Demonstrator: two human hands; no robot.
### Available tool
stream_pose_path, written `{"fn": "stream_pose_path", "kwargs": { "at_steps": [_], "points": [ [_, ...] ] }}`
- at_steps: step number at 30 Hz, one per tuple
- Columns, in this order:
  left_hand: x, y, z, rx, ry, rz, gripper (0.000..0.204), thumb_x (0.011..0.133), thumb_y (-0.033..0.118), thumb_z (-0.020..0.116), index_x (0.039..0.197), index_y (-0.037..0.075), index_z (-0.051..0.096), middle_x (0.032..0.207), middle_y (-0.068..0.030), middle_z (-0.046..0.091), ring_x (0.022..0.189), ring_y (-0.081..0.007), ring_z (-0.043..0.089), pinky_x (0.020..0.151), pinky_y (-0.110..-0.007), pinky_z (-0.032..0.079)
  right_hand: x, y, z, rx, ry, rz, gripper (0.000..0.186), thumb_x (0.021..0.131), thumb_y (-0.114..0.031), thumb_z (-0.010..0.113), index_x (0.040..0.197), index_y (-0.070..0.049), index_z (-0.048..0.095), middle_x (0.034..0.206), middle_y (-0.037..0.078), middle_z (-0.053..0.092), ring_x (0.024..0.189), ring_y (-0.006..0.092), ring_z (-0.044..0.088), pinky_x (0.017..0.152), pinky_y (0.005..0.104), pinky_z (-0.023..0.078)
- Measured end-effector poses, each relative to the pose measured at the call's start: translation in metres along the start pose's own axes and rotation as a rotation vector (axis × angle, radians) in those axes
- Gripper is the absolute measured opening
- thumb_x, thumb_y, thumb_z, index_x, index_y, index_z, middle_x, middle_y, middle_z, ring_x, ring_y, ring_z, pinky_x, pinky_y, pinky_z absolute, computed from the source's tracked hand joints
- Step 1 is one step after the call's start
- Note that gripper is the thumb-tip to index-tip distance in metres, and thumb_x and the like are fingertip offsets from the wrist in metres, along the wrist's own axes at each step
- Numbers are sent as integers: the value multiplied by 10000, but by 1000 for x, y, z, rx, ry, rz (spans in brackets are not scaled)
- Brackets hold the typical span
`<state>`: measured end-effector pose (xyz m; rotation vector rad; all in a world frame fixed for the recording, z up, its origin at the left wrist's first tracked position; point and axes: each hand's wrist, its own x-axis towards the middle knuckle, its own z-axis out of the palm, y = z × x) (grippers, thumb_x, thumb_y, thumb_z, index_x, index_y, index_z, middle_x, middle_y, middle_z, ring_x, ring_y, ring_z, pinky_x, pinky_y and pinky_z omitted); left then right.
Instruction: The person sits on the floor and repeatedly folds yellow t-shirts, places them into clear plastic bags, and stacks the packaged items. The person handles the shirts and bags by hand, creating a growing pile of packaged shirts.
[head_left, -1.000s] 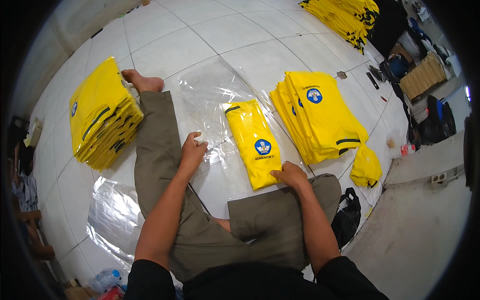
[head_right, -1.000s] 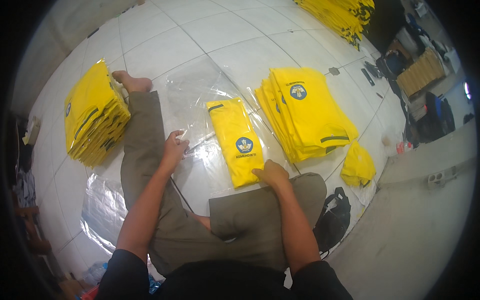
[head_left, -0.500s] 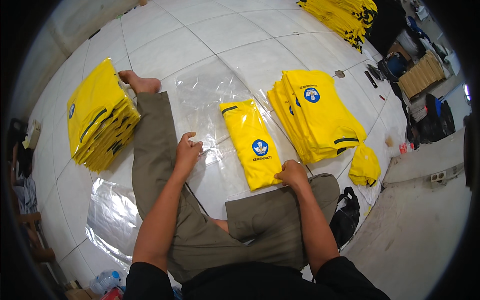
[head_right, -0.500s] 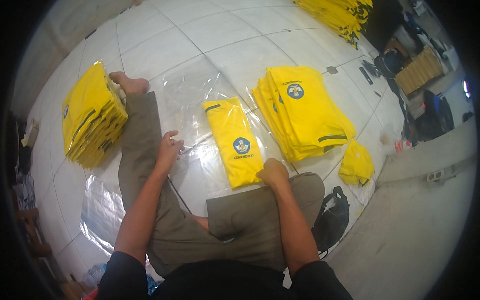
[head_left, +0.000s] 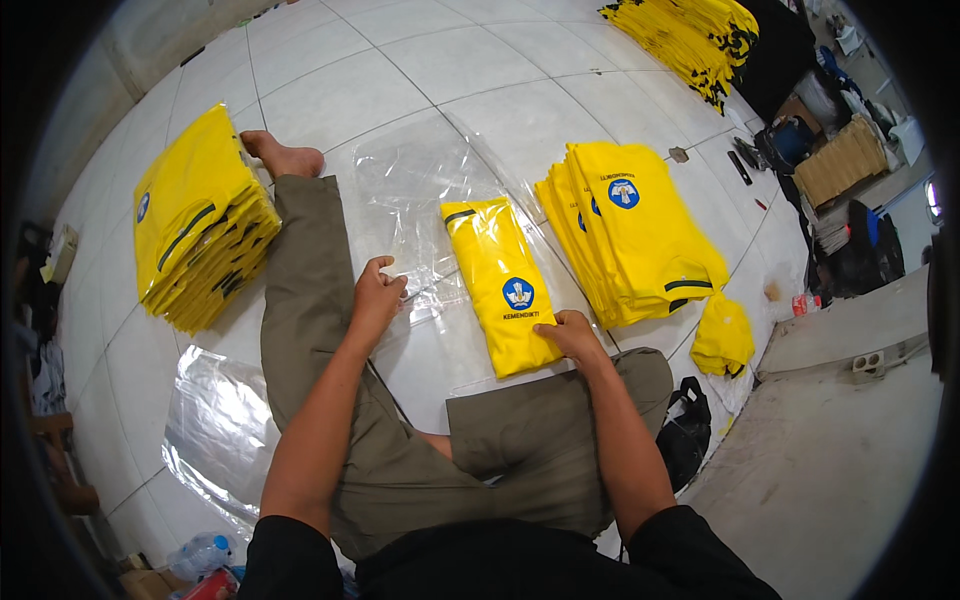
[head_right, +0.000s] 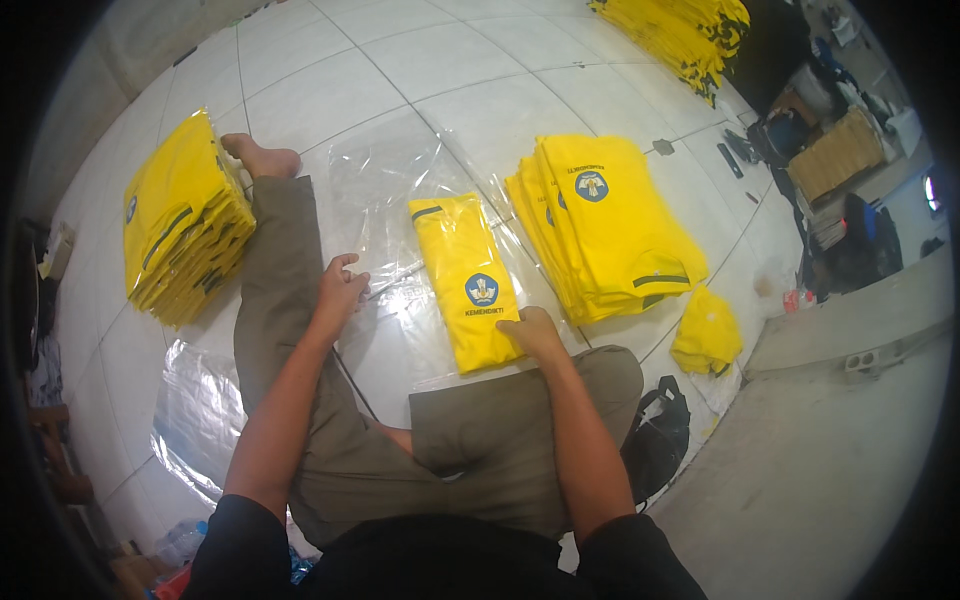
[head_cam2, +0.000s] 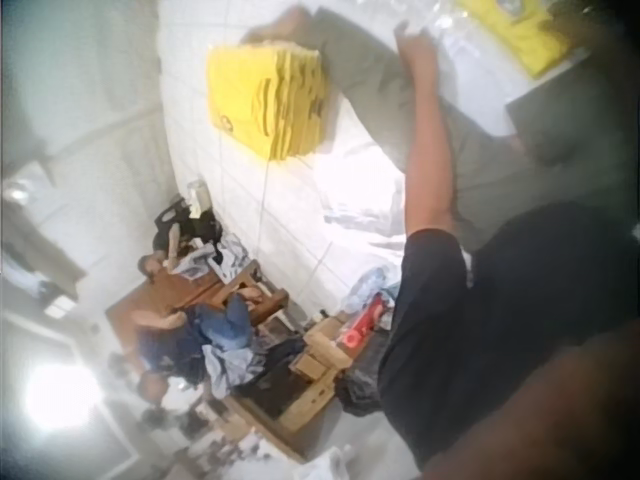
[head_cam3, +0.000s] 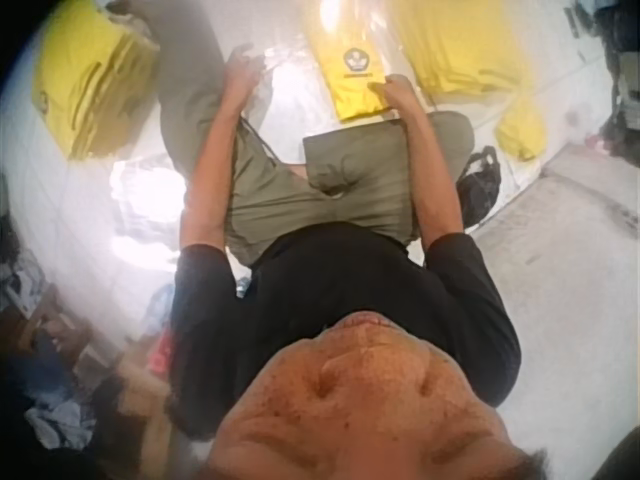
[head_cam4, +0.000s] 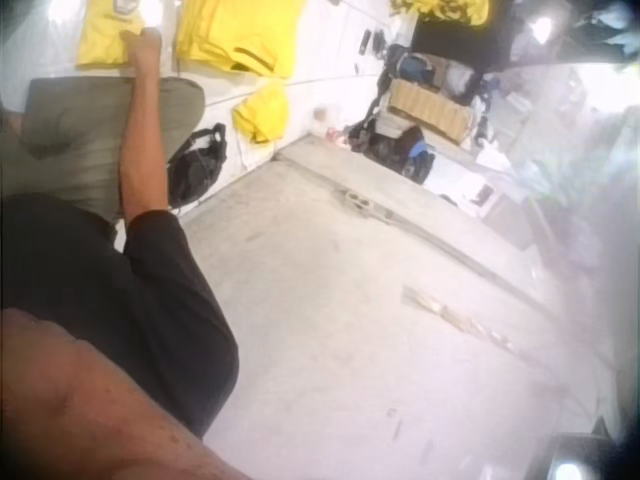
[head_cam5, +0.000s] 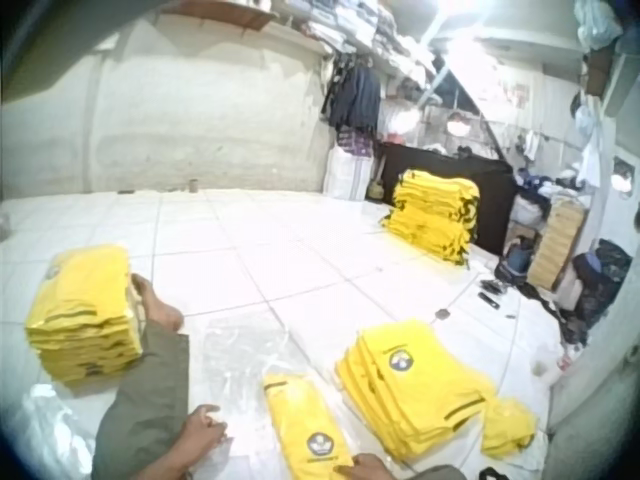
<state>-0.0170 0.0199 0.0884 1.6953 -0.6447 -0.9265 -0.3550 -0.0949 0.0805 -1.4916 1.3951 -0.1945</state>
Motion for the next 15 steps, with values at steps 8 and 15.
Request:
{"fn": "stream_pose_path", "kwargs": {
  "at_steps": [8, 15],
  "points": [
    [-7, 5, -4, 20, -7, 45, 486, 914, 85, 676, 1358, -5, 499, 768, -48, 633, 605, -107, 584, 500, -274, 463, -2, -2, 0, 274, 4, 90, 338, 856, -155, 739, 1081, 94, 700, 979, 148, 727, 821, 224, 684, 711, 353, 523],
    [-2, 0, -3, 69, -1, 82, 479, 900, 77, 691, 1332, -20, 509, 764, -72, 635, 594, -128, 600, 519, -291, 501, -5, -4, -4, 210, 1, 94, 214, 915, -80, 715, 1076, 57, 686, 985, 131, 735, 818, 179, 692, 745, 305, 531]
  ]
}}
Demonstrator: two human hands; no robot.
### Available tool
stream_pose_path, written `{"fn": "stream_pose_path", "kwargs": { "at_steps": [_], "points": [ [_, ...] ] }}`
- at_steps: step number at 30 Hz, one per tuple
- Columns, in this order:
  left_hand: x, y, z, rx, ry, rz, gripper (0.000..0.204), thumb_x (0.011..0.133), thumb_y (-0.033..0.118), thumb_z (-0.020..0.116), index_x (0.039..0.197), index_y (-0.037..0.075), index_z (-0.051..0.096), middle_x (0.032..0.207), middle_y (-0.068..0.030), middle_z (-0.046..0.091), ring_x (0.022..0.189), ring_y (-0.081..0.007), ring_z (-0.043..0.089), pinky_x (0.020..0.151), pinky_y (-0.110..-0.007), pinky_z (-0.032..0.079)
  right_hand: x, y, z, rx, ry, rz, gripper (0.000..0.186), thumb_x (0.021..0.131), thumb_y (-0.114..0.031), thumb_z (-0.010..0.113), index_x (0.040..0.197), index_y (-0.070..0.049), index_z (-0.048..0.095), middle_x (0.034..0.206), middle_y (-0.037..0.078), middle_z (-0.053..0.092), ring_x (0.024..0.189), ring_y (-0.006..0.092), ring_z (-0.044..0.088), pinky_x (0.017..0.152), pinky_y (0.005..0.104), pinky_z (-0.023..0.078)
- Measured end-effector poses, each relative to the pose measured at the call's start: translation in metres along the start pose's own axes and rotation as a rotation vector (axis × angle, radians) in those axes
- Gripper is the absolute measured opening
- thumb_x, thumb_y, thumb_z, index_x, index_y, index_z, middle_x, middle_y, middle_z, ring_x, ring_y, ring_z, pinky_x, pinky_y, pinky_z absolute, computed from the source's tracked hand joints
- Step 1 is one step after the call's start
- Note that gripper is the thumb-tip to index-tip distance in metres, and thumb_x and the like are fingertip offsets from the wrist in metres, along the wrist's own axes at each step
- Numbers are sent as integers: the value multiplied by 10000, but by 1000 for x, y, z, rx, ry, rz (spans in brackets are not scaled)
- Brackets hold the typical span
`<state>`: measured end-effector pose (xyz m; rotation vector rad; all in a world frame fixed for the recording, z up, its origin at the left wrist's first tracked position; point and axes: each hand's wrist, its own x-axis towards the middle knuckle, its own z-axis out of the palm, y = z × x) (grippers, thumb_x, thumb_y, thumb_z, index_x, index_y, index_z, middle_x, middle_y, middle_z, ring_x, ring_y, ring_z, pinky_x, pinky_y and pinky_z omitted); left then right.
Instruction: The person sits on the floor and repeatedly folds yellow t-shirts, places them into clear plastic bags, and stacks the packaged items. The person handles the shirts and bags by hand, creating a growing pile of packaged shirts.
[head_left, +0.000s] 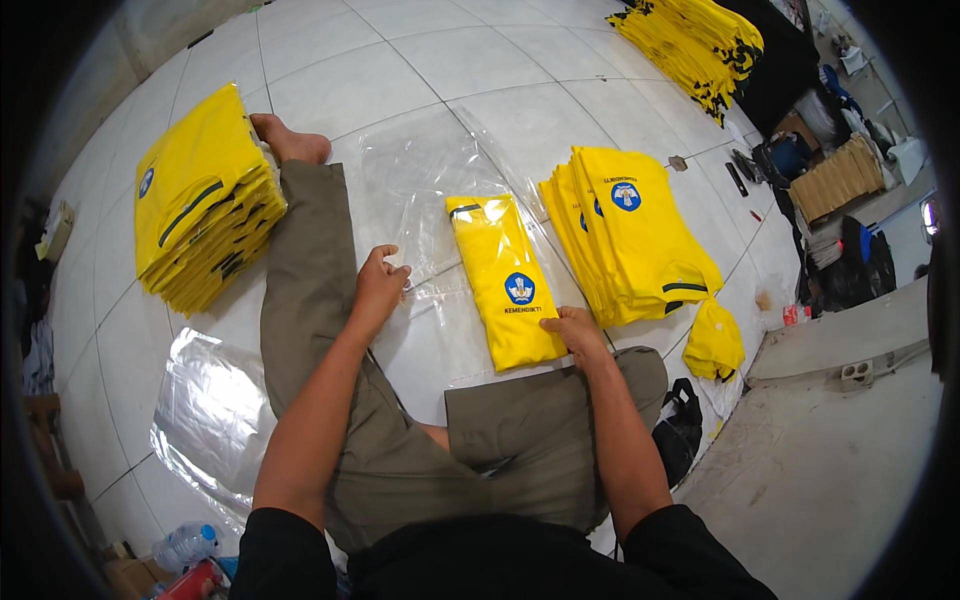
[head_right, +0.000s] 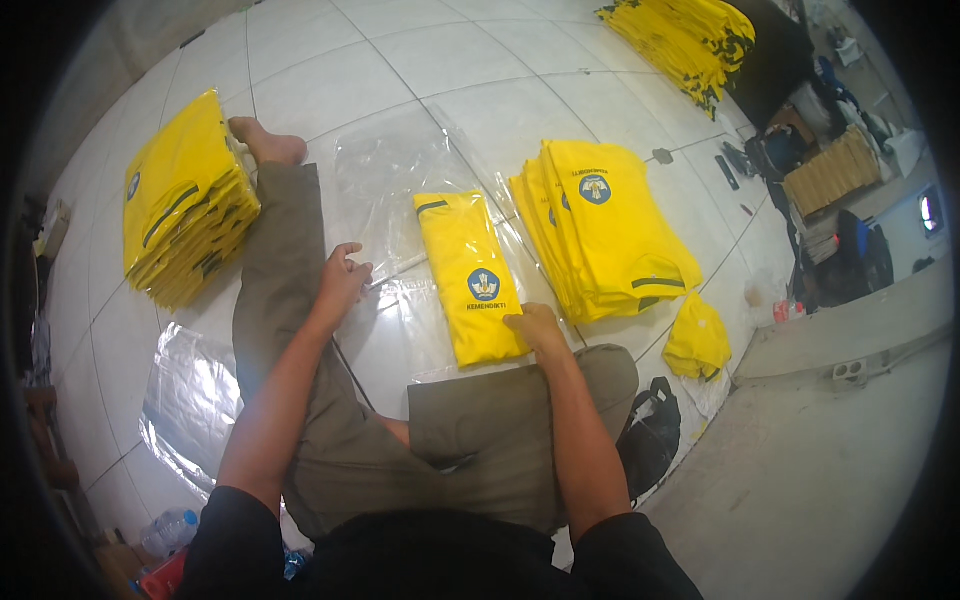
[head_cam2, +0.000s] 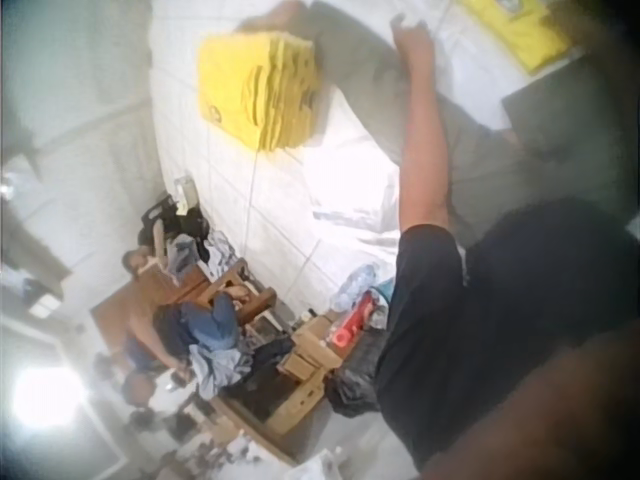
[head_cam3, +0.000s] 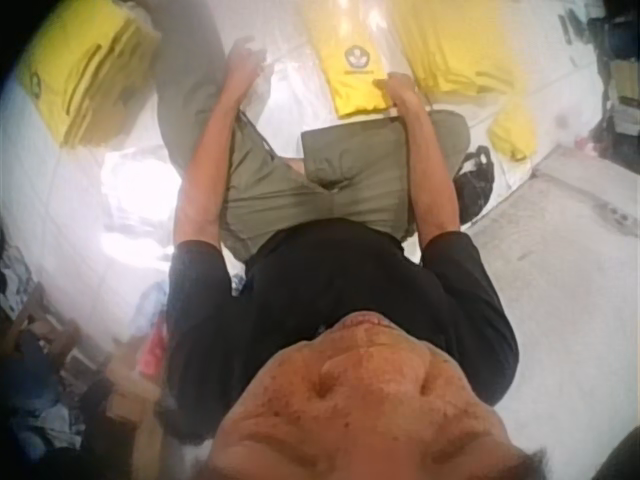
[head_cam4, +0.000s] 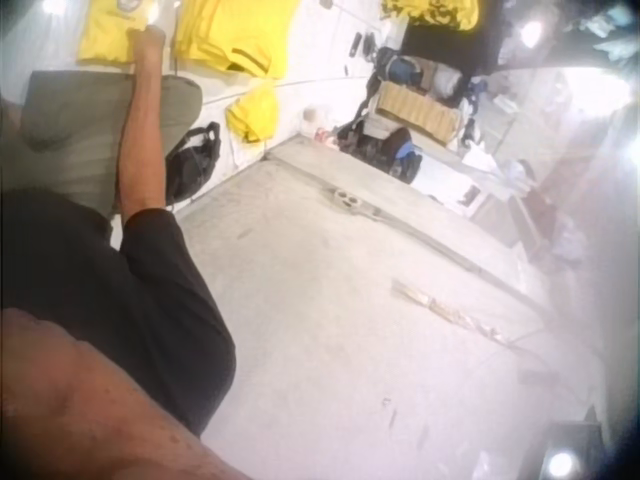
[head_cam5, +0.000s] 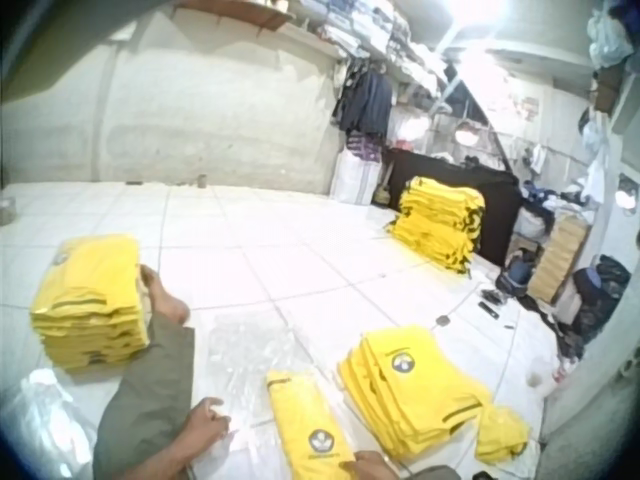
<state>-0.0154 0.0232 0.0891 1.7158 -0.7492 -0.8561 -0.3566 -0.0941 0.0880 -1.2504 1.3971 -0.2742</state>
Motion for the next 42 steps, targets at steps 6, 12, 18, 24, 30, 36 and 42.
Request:
{"fn": "stream_pose_path", "kwargs": {
  "at_steps": [6, 12, 18, 24, 30, 36, 42],
  "points": [
    [-1, 2, 0, -69, 23, -85, 494, 898, 63, 684, 1350, -17, 503, 773, -78, 638, 585, -125, 595, 509, -283, 495, -5, -3, 0, -62, -3, -37, 203, 906, -72, 720, 1055, 64, 694, 953, 108, 721, 789, 162, 664, 722, 307, 516],
    [-2, 3, -3, -67, 15, -73, 503, 903, 58, 680, 1362, -21, 490, 792, -84, 639, 609, -122, 599, 503, -280, 489, -5, -4, 2, -30, 0, -30, 196, 907, -68, 721, 1057, 57, 696, 955, 101, 719, 791, 158, 663, 724, 302, 515],
    [-2, 6, -2, -63, 8, -76, 506, 904, 61, 678, 1364, -28, 486, 793, -82, 635, 603, -122, 597, 501, -275, 485, -1, -2, 1, -1, -16, -3, 192, 904, -67, 730, 1059, 43, 699, 967, 96, 725, 809, 153, 669, 739, 293, 522],
    [-1, 3, -4, -98, -3, -75, 512, 900, 67, 680, 1364, -27, 486, 793, -84, 636, 595, -122, 595, 499, -280, 484, -2, -5, 2, 5, -21, 5, 198, 906, -69, 726, 1067, 42, 700, 972, 96, 727, 812, 150, 670, 745, 293, 523],
    [1, 2, -4, -104, 2, -69, 515, 897, 66, 686, 1363, -25, 488, 800, -89, 641, 604, -128, 603, 500, -281, 487, -3, -6, 2, 3, -22, 5, 208, 903, -73, 728, 1072, 45, 699, 965, 91, 725, 809, 149, 668, 742, 294, 521],
    [1, 3, -4, -84, 11, -80, 516, 898, 68, 694, 1364, -19, 491, 799, -86, 639, 606, -128, 606, 503, -278, 487, -1, -3, 2, 14, -36, -15, 216, 913, -118, 732, 1057, 40, 701, 956, 87, 719, 808, 147, 662, 732, 290, 515],
    [1, 2, -3, -81, 0, -74, 504, 904, 70, 697, 1361, -14, 500, 798, -76, 634, 636, -132, 625, 514, -277, 493, 10, -2, 7, 92, 21, -42, 359, 906, -206, 720, 1091, 100, 681, 958, 125, 715, 822, 180, 680, 719, 318, 527]
  ]
}}
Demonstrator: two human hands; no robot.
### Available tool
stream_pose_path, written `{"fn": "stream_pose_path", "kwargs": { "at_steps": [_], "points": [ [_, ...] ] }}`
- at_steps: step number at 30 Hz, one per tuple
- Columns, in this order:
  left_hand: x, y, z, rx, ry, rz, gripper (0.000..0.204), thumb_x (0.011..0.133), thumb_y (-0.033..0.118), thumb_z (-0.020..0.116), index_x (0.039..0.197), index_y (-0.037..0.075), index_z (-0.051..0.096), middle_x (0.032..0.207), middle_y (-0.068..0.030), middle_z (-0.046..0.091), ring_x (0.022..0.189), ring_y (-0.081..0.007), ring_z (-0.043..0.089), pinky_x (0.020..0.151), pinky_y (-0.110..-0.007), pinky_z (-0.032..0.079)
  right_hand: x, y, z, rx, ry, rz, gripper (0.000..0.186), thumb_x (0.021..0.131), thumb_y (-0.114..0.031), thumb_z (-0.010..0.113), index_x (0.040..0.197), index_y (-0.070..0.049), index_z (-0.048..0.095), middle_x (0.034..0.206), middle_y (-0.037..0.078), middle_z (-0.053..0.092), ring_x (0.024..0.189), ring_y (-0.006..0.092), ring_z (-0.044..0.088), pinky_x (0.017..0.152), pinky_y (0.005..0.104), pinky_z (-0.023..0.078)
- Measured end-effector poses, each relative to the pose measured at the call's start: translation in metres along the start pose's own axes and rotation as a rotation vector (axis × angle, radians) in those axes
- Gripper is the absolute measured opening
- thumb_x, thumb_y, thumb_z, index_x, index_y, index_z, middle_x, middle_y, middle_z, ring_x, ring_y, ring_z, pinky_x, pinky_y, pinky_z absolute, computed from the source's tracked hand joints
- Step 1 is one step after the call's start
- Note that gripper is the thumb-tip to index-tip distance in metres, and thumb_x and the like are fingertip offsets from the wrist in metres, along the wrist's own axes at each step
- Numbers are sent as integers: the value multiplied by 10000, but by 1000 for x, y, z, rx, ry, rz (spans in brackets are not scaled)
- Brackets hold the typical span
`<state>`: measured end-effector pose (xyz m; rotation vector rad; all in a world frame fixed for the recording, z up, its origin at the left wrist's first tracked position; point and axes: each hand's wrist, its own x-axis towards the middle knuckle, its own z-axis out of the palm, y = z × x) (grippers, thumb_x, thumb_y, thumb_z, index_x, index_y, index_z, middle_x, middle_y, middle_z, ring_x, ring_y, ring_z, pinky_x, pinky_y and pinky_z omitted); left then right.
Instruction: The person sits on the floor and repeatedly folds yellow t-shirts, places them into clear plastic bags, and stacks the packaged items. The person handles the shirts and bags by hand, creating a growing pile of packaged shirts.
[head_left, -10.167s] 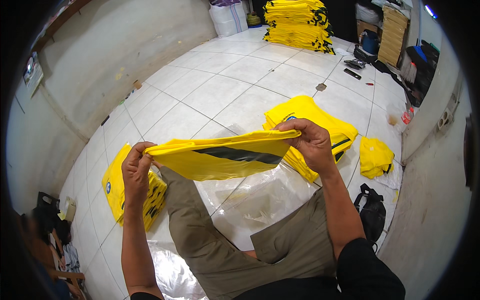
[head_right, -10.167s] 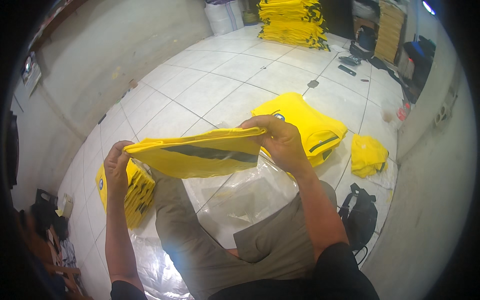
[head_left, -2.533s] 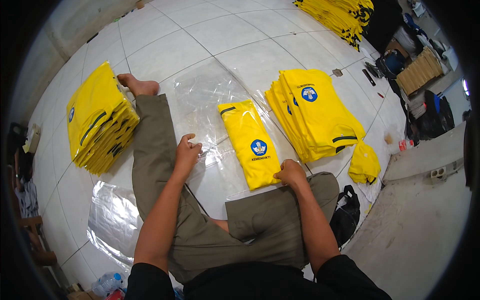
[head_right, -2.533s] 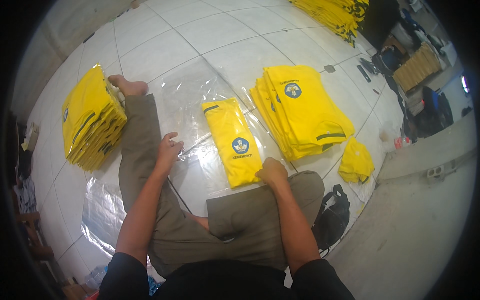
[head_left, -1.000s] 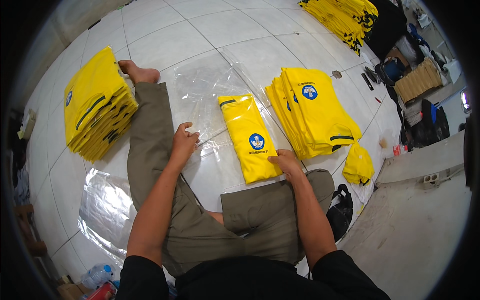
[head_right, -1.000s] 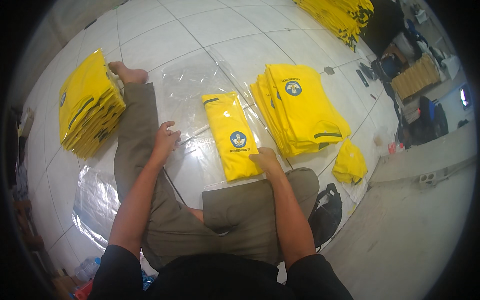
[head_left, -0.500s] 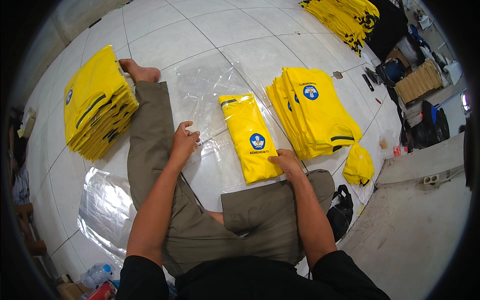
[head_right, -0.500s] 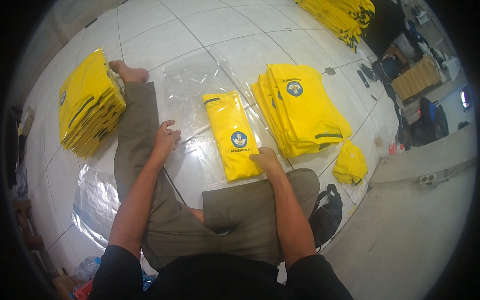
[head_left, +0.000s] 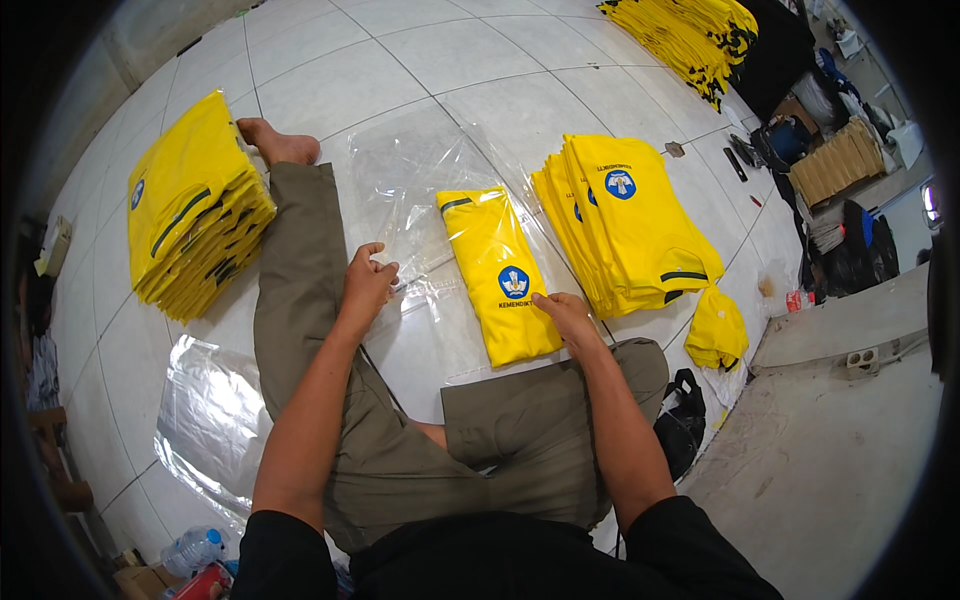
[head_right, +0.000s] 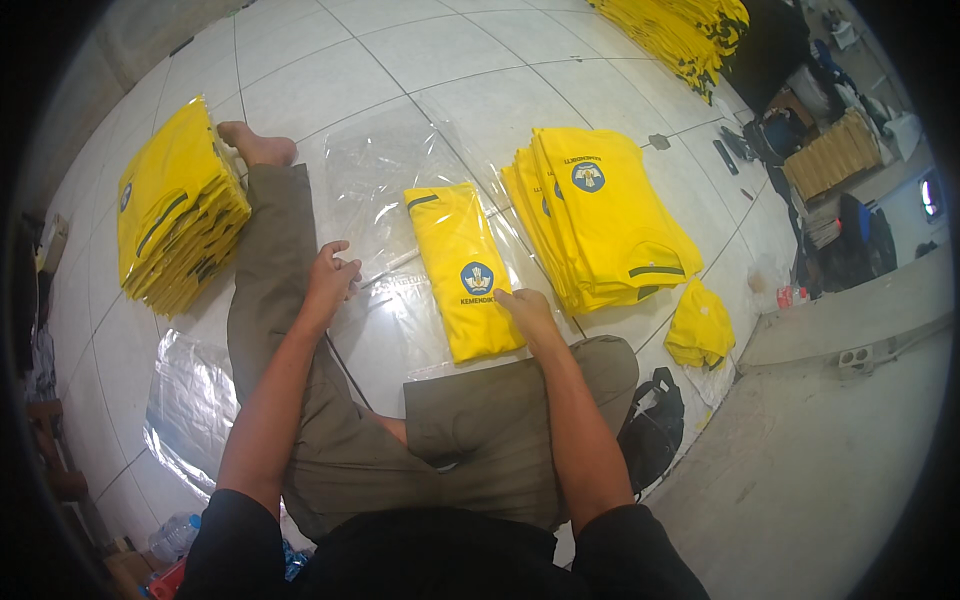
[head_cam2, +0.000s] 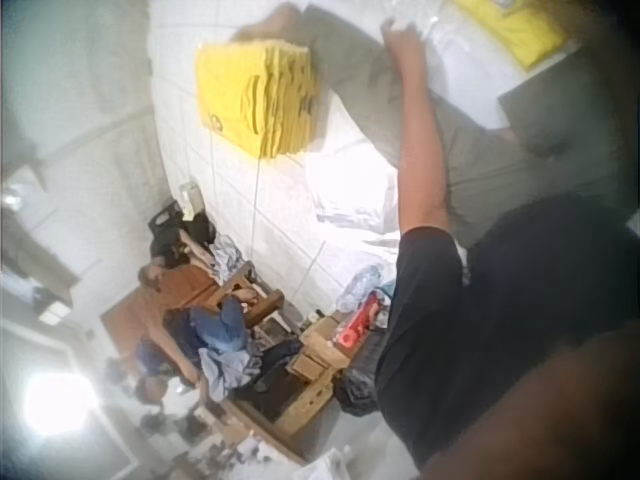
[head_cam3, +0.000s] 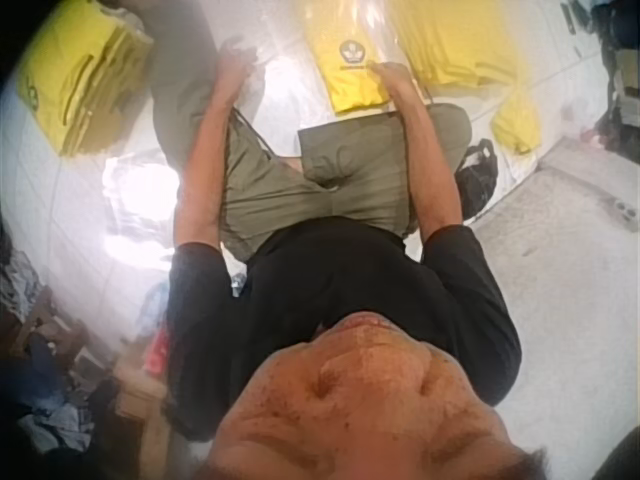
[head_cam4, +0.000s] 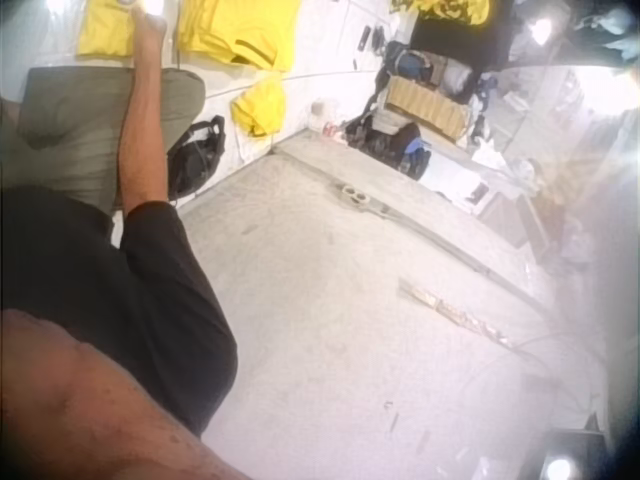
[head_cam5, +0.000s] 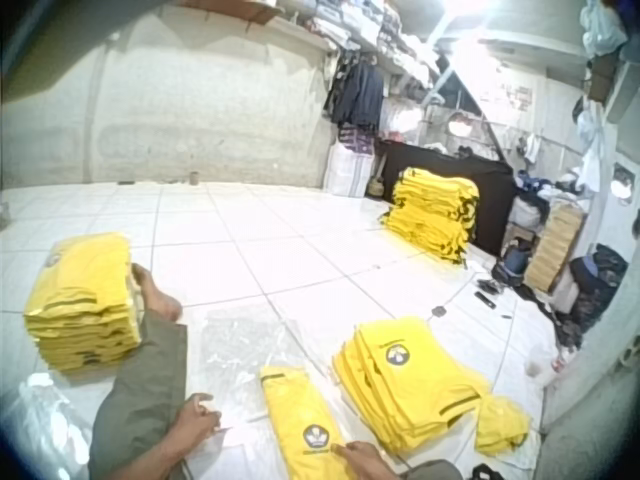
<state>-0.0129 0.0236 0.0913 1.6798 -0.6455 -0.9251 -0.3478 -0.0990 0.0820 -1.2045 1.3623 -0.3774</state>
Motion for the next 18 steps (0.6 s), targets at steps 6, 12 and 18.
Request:
{"fn": "stream_pose_path", "kwargs": {
  "at_steps": [6, 12, 18],
  "points": [
    [-8, 12, 1, 42, 4, -32, 515, 898, 79, 700, 1363, -17, 499, 810, -72, 633, 680, -138, 637, 547, -291, 513, 0, -15, 6, 189, -125, -13, 278, 1000, -206, 645, 1145, 31, 652, 1065, 126, 724, 936, 212, 703, 852, 337, 561],
    [-5, 4, -5, 80, -6, -14, 534, 887, 124, 721, 1359, -12, 509, 798, -76, 630, 673, -148, 632, 600, -318, 517, 17, -44, 25, 787, -277, 117, 406, 1048, -229, 472, 1318, 60, 564, 1237, 214, 670, 1120, 336, 665, 1013, 436, 523],
    [-5, 2, 9, 146, -26, 40, 504, 889, 115, 709, 1337, -13, 519, 788, -76, 619, 651, -165, 625, 610, -325, 513, 63, -16, 27, 1002, -496, 130, 412, 1063, -244, 436, 1319, 55, 559, 1200, 222, 684, 1083, 375, 684, 947, 531, 566]
  ]
}}
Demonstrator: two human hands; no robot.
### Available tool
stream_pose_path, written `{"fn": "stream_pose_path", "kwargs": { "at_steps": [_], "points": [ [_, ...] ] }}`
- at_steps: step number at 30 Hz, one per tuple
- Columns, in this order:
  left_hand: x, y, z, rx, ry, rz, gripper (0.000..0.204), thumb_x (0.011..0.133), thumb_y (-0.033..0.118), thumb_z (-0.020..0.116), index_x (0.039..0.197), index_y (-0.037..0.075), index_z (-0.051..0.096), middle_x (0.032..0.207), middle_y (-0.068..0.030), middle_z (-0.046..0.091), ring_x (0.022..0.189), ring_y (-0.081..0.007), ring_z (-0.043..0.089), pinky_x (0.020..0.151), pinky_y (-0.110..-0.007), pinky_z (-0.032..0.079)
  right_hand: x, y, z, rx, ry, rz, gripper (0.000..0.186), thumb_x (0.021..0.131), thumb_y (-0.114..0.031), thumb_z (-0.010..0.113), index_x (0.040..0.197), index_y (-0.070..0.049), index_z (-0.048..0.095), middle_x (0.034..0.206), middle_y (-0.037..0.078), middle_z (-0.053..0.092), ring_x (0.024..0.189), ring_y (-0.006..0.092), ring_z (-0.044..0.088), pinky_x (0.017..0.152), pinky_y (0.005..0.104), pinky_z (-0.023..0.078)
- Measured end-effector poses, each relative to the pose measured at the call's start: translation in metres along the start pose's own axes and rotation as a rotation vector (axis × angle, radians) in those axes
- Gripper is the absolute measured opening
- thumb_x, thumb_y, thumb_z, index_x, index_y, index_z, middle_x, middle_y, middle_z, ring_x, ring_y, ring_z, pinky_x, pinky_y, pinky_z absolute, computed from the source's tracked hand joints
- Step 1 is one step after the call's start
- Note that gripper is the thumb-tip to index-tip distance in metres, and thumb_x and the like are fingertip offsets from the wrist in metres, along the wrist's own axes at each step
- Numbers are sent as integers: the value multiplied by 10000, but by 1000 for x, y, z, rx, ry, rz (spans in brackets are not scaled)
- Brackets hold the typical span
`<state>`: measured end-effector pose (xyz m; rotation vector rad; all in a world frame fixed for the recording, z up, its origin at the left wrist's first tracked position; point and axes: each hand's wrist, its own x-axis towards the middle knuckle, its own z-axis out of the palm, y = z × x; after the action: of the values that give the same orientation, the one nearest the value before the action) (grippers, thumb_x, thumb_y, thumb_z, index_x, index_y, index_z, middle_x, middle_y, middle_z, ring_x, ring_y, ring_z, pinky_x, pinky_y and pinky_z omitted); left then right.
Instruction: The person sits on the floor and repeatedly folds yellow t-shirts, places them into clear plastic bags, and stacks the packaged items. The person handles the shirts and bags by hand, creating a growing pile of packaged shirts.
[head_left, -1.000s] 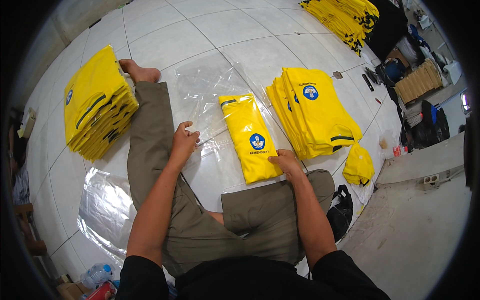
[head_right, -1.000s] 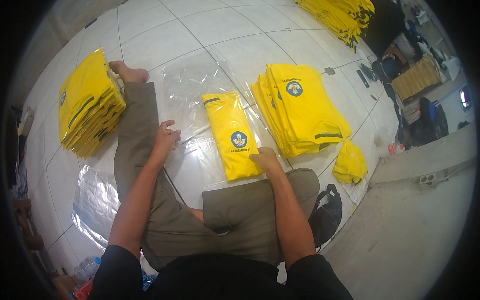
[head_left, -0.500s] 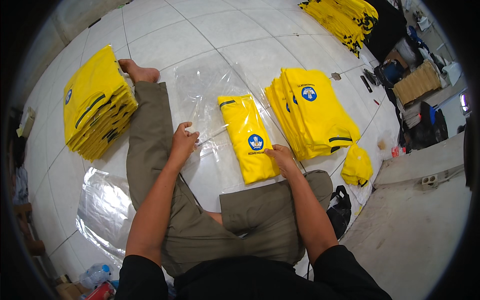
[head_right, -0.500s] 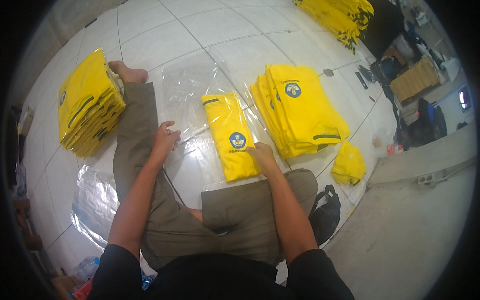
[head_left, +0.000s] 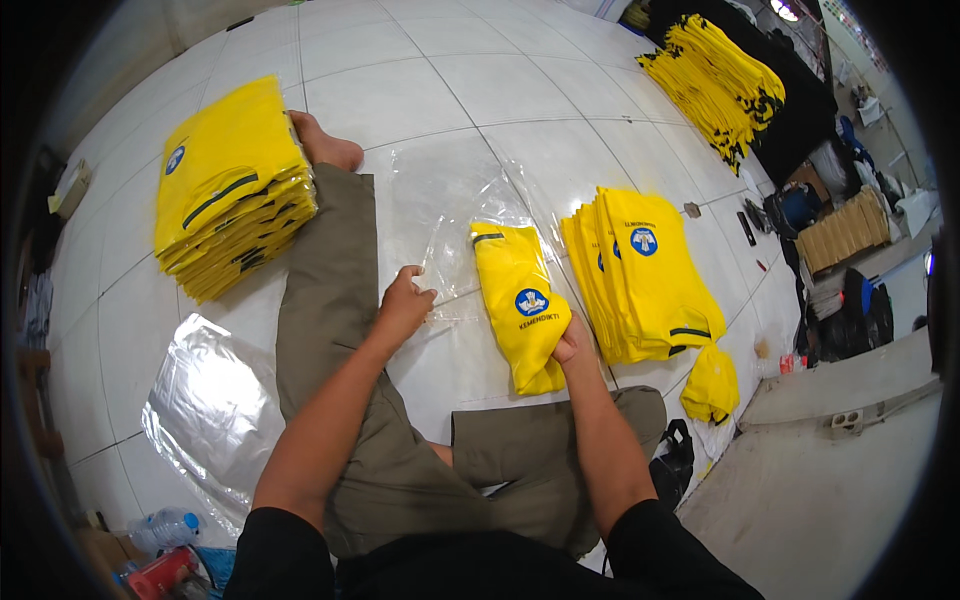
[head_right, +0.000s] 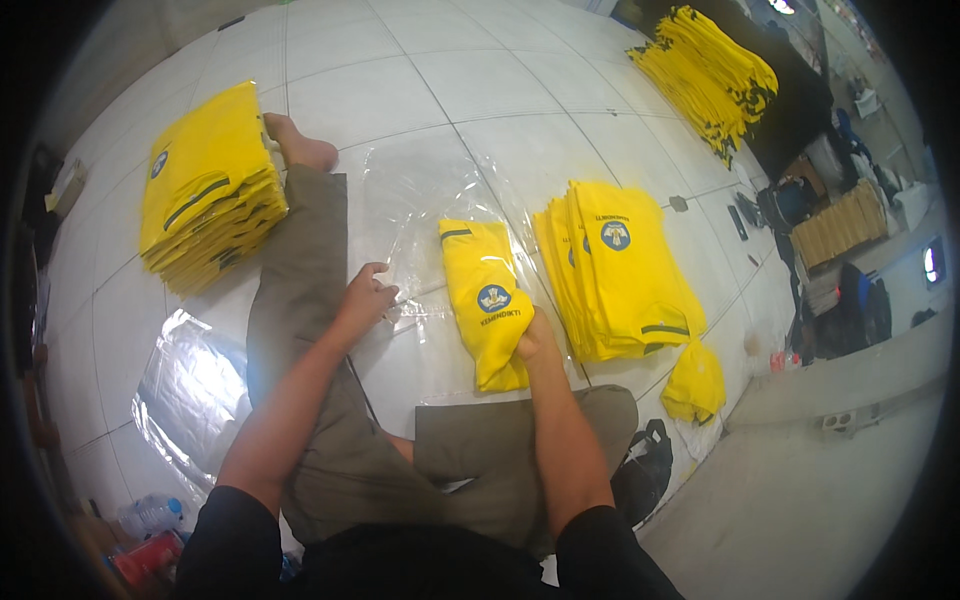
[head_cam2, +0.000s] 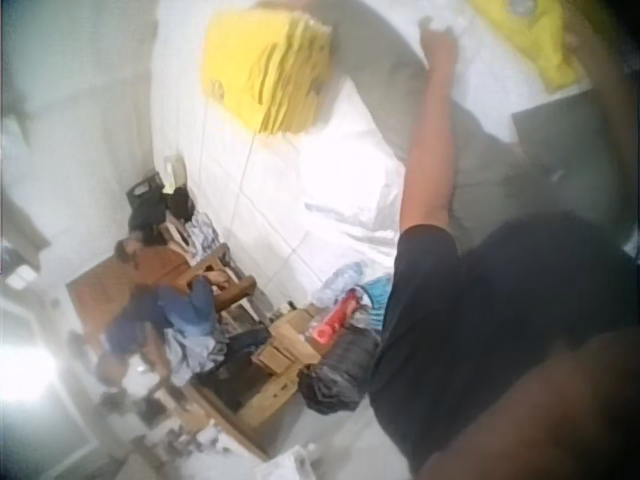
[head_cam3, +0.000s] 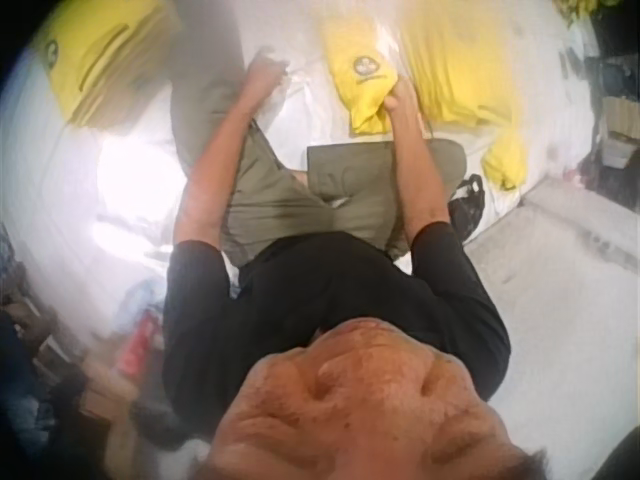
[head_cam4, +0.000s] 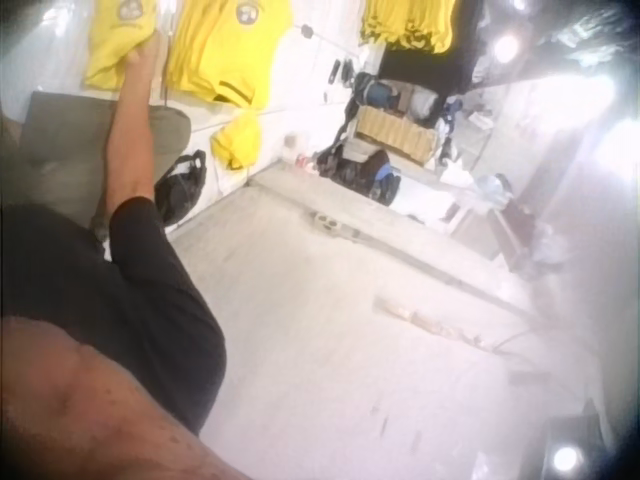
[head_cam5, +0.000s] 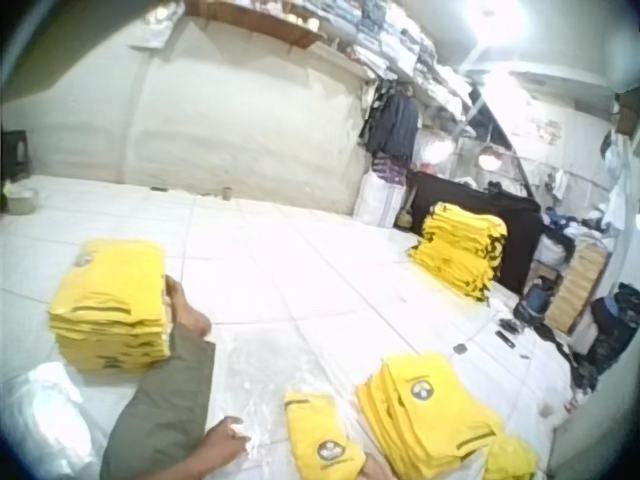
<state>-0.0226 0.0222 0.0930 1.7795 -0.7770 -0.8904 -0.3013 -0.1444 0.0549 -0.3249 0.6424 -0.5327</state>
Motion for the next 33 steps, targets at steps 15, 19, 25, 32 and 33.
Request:
{"fn": "stream_pose_path", "kwargs": {
  "at_steps": [15, 19, 25, 32, 33],
  "points": [
    [-33, 26, -8, 889, 45, 667, 608, 820, 142, 731, 1363, 48, 477, 1225, -196, 562, 1137, -351, 607, 760, -448, 584, 39, 102, 147, -2099, -138, -705, 460, 912, -154, 613, 1360, -70, 550, 1142, 198, 674, 1047, 412, 637, 843, 482, 531],
    [-18, 20, -6, 905, 177, 696, 471, 853, 77, 636, 1306, 4, 531, 1179, -207, 614, 1064, -340, 658, 679, -378, 592, 55, 99, 142, -2108, -364, -1076, 413, 879, -87, 629, 1280, 2, 578, 1247, 199, 631, 1143, 409, 600, 987, 454, 490],
    [-16, 18, -5, 786, 253, 812, 427, 813, 24, 635, 1235, 16, 574, 1051, -165, 616, 891, -309, 680, 643, -384, 570, 110, 106, 119, -2021, -401, -1132, 555, 905, -196, 683, 1405, -14, 524, 1465, 197, 515, 1392, 389, 448, 1193, 452, 334],
    [-25, 25, -11, 829, 190, 798, 496, 811, 11, 640, 1298, -36, 559, 1141, -181, 628, 946, -314, 697, 653, -372, 592, 146, 133, 100, -1549, -377, -1024, 517, 979, -269, 605, 1437, -48, 513, 1513, 194, 472, 1459, 391, 359, 1226, 465, 269],
    [-24, 35, -1, 815, 178, 809, 493, 810, 10, 639, 1295, -34, 562, 1133, -171, 630, 944, -313, 697, 645, -372, 590, 162, 121, 66, -1184, -377, -869, 508, 982, -265, 601, 1442, -65, 517, 1520, 188, 467, 1475, 385, 338, 1225, 467, 267]
  ]
}}
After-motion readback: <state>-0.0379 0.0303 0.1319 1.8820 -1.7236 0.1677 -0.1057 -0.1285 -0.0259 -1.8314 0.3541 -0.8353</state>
